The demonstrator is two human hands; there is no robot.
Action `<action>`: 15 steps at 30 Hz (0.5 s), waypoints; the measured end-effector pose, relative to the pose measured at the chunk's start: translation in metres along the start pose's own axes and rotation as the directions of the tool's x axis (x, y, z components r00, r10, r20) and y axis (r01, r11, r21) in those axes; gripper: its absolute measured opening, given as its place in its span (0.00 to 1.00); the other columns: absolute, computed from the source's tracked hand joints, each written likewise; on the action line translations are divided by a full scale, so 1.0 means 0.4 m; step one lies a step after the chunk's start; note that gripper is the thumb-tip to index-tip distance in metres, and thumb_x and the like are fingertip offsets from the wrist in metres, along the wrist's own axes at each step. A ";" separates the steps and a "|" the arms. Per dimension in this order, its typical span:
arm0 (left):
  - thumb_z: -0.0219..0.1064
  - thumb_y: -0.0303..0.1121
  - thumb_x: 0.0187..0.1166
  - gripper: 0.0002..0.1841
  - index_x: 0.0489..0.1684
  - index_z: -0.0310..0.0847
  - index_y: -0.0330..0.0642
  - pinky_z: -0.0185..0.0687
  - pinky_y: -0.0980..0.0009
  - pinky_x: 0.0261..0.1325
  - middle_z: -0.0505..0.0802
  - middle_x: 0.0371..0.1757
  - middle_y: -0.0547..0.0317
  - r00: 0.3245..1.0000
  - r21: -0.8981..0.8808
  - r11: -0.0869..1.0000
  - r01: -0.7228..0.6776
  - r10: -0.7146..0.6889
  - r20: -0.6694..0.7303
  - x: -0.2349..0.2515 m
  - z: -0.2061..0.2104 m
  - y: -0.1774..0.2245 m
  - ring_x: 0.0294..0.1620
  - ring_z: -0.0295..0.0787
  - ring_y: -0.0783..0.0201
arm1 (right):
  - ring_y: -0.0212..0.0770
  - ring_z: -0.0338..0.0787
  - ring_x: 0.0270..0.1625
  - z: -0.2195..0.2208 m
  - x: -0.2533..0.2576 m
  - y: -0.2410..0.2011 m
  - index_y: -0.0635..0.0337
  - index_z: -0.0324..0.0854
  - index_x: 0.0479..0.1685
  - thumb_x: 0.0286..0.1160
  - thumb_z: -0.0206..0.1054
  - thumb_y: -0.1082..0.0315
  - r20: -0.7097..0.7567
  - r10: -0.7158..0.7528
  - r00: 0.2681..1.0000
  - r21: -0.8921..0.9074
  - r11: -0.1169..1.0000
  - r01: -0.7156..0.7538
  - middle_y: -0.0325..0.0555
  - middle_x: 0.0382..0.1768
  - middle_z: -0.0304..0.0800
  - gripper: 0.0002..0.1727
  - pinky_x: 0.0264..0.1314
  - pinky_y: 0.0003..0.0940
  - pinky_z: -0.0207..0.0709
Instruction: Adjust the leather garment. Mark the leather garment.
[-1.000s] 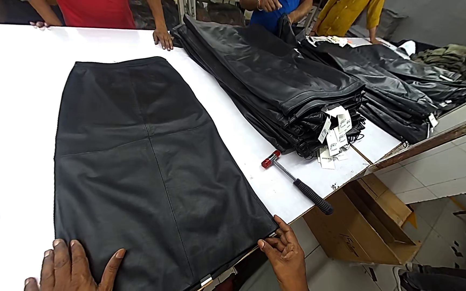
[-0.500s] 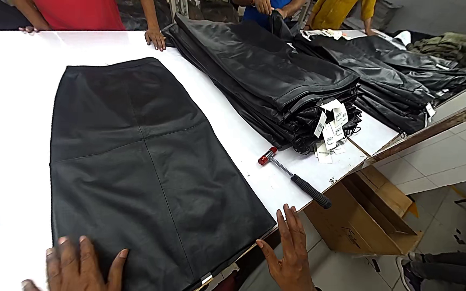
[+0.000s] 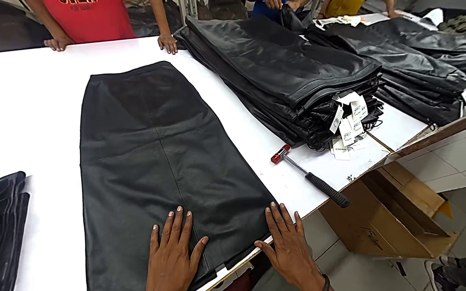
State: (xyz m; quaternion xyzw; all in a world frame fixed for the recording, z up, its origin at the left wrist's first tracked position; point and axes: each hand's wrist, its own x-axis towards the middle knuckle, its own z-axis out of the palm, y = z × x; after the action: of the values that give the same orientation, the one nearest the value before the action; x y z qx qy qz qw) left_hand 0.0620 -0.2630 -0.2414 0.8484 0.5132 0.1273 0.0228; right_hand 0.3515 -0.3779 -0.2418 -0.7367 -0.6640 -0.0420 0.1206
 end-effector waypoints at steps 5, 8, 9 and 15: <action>0.36 0.73 0.82 0.47 0.90 0.65 0.47 0.42 0.32 0.89 0.68 0.91 0.49 0.999 -0.005 1.000 -0.013 0.013 0.035 -0.002 -0.009 -0.014 0.92 0.59 0.43 | 0.52 0.60 0.92 -0.012 -0.009 0.028 0.55 0.65 0.90 0.83 0.41 0.27 -0.010 0.036 0.999 0.106 0.994 -0.035 0.48 0.90 0.64 0.48 0.91 0.66 0.49; 0.40 0.72 0.82 0.47 0.90 0.65 0.43 0.39 0.29 0.88 0.66 0.91 0.43 0.994 -0.050 0.999 0.012 -0.006 0.112 0.005 -0.030 -0.005 0.92 0.56 0.37 | 0.50 0.62 0.92 -0.029 -0.016 0.080 0.54 0.68 0.88 0.85 0.42 0.30 -0.007 0.053 0.999 0.160 0.986 -0.051 0.48 0.88 0.67 0.44 0.92 0.62 0.51; 0.43 0.71 0.82 0.47 0.88 0.67 0.40 0.40 0.27 0.87 0.67 0.90 0.39 0.993 -0.074 0.997 0.014 -0.005 0.120 0.015 -0.041 0.002 0.92 0.56 0.34 | 0.49 0.64 0.91 -0.037 -0.014 0.096 0.55 0.70 0.86 0.87 0.44 0.32 -0.039 0.073 0.997 0.196 0.978 -0.064 0.50 0.87 0.70 0.42 0.92 0.60 0.54; 0.51 0.57 0.87 0.34 0.73 0.83 0.36 0.54 0.31 0.85 0.80 0.81 0.38 0.981 -0.191 0.963 -0.192 0.184 -0.059 0.155 -0.063 0.132 0.85 0.70 0.35 | 0.42 0.69 0.88 -0.079 0.020 0.142 0.57 0.76 0.81 0.88 0.54 0.42 -0.259 0.186 0.948 0.287 0.952 -0.108 0.45 0.82 0.77 0.34 0.89 0.45 0.65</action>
State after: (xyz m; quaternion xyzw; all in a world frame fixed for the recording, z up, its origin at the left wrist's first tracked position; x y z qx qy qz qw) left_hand 0.1288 -0.2358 -0.1961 0.8842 0.4156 0.1961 0.0833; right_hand 0.4116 -0.3825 -0.2164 -0.7476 -0.5822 -0.0468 0.3160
